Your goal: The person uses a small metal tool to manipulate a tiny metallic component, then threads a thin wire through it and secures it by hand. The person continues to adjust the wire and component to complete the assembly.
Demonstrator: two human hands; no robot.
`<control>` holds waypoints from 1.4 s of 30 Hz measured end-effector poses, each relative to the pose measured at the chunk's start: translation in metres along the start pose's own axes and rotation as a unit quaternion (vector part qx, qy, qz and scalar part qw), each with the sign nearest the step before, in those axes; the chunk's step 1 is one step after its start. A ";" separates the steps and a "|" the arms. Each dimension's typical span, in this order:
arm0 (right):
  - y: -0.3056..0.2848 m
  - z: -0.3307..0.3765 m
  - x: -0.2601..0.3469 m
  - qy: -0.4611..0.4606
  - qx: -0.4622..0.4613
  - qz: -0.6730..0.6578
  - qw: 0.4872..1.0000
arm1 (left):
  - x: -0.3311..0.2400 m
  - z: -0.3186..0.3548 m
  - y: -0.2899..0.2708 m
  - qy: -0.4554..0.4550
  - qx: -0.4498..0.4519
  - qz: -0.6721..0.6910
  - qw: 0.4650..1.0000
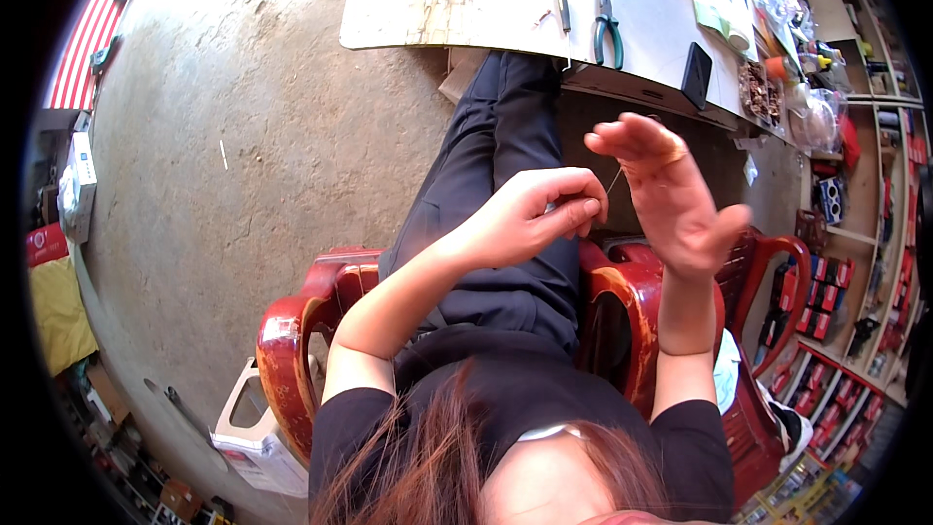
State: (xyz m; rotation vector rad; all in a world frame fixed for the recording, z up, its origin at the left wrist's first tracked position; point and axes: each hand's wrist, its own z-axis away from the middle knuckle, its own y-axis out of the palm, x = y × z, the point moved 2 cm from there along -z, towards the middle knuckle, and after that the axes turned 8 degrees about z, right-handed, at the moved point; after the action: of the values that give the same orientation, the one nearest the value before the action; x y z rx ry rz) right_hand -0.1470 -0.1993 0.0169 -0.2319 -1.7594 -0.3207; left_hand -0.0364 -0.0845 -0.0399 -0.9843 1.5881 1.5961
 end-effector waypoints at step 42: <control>-0.008 0.012 0.005 0.131 -0.031 0.259 0.957 | 0.009 -0.002 -0.021 0.019 -0.005 0.278 0.961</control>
State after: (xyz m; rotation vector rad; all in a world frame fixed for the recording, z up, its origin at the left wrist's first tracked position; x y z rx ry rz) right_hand -0.1614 -0.2030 0.0193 -0.6512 -1.3685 -0.0221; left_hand -0.0229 -0.0862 -0.0579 -0.5968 2.0028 1.9557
